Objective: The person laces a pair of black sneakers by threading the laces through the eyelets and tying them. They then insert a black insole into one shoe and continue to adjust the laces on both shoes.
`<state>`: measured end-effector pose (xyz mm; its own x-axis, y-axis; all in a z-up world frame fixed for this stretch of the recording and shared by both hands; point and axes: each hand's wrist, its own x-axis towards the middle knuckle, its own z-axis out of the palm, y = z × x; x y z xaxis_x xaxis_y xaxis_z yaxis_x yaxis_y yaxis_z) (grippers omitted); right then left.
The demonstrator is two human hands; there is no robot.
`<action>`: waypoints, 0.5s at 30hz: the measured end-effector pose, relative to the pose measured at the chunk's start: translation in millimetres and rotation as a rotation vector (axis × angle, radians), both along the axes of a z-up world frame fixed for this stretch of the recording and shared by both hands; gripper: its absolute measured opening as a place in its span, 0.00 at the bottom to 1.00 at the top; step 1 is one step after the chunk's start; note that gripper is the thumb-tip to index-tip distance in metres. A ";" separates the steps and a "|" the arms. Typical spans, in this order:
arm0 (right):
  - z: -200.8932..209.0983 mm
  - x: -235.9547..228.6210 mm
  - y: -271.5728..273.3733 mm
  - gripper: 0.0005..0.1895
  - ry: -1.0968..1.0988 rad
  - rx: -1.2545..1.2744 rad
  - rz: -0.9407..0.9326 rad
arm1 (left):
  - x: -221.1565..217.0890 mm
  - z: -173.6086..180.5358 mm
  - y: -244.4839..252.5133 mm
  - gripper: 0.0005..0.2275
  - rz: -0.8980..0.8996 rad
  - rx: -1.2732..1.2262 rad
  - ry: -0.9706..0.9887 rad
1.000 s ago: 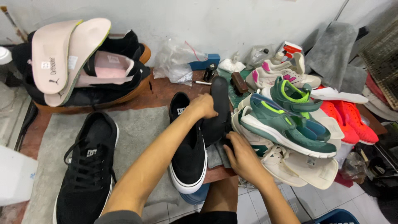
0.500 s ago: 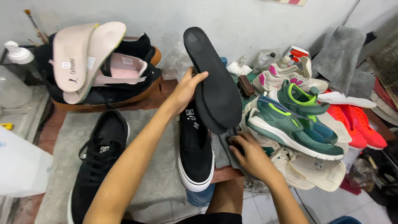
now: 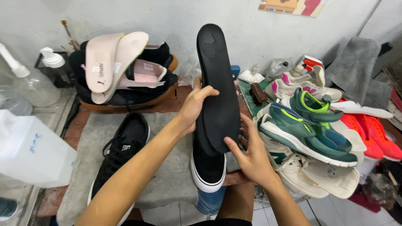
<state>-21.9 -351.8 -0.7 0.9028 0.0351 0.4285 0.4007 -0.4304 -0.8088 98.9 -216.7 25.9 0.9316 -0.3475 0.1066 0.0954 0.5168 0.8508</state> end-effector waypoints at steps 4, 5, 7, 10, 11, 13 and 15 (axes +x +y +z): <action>5.1 0.7 3.6 0.29 -0.043 -0.268 0.071 | -28.9 28.3 21.0 0.26 -0.162 0.126 0.166; 10.2 0.6 5.2 0.26 -0.038 -0.396 0.124 | -24.4 18.1 22.9 0.28 -0.211 0.177 0.215; 27.6 2.0 -0.4 0.32 -0.137 -0.486 0.093 | -20.3 1.1 27.7 0.24 -0.226 0.092 0.246; 46.7 10.5 -11.4 0.46 -0.421 -0.867 0.002 | -10.7 -13.7 31.7 0.15 -0.395 0.130 0.203; 51.1 13.7 -15.8 0.54 -0.604 -1.153 -0.058 | -7.5 -17.9 32.1 0.11 -0.547 0.257 0.133; 53.1 27.6 -14.4 0.49 -0.640 -1.269 -0.035 | -19.6 -7.3 25.5 0.12 -0.543 0.369 0.083; 57.9 38.8 -17.3 0.47 -0.672 -1.389 -0.015 | -22.7 -6.9 22.3 0.14 -0.543 0.478 0.031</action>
